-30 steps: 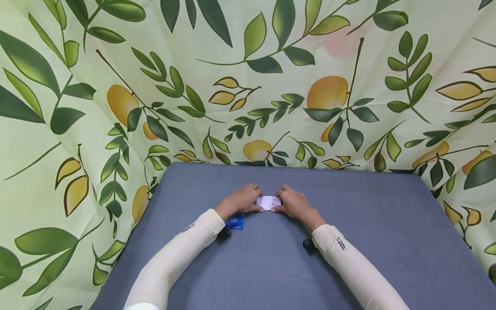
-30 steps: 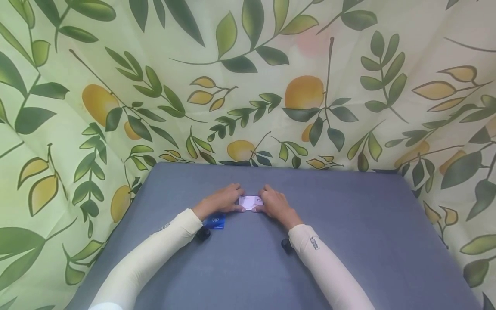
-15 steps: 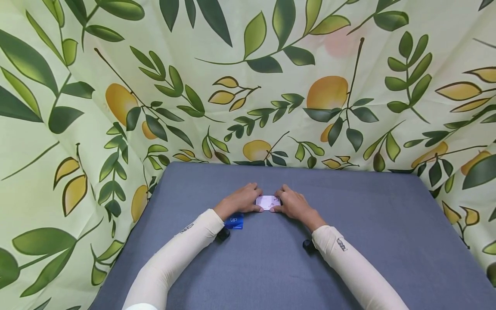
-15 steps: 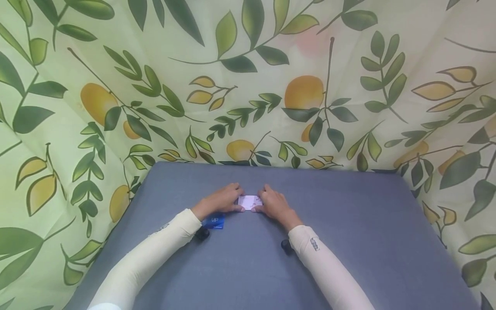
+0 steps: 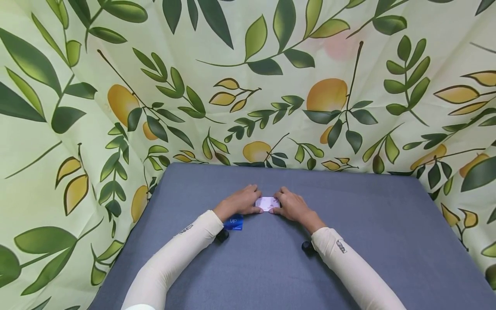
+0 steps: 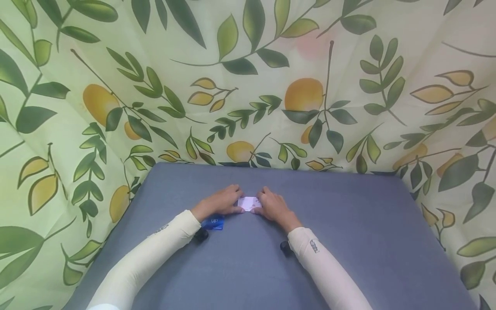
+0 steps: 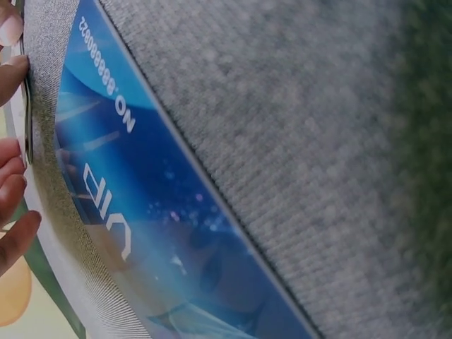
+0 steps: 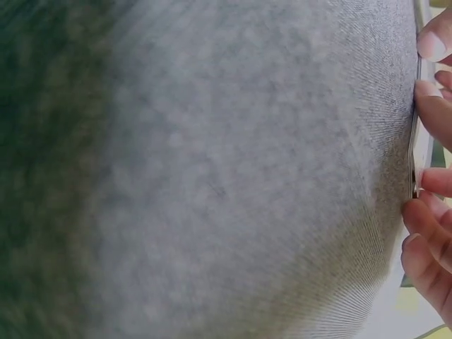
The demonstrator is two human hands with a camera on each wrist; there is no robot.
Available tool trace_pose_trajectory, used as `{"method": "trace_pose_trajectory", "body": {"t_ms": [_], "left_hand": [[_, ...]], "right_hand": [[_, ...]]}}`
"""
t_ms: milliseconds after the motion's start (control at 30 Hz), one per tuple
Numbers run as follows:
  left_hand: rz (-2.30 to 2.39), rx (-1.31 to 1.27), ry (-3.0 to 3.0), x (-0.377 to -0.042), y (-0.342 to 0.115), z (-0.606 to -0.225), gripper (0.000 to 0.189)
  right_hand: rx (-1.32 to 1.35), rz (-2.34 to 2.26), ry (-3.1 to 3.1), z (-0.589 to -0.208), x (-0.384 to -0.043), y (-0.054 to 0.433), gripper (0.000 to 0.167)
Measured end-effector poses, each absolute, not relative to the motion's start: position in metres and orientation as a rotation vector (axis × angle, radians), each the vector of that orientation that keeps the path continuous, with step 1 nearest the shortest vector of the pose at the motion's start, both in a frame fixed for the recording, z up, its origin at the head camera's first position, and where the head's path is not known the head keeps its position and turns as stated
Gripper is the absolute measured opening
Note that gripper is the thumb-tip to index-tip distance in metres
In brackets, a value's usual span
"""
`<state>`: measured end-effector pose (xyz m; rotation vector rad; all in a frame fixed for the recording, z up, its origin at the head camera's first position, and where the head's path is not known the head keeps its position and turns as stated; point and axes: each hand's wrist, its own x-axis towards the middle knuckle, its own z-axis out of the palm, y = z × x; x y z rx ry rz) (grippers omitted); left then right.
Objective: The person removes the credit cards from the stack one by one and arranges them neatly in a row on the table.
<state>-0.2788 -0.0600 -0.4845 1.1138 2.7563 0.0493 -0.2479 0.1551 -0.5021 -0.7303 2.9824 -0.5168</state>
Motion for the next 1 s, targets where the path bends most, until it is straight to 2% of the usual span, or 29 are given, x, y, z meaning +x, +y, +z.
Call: {"method": "trace_pose_trajectory", "body": {"t_ms": [200, 500, 1000], "left_hand": [[0.059, 1.167, 2.763, -0.2763, -0.0607, -0.4823, 0.049], [0.025, 1.167, 2.765, -0.2764, -0.0617, -0.4828, 0.05], [-0.021, 1.186, 2.78, -0.2731, -0.0613, -0.4768, 0.048]], "right_hand": [[-0.729, -0.538, 2.994, -0.5031, -0.246, 0.1547, 0.049], [-0.7, -0.553, 2.97, -0.5014, -0.2464, 0.154, 0.058], [-0.685, -0.516, 2.95, -0.4964, -0.2473, 0.1531, 0.054]]}}
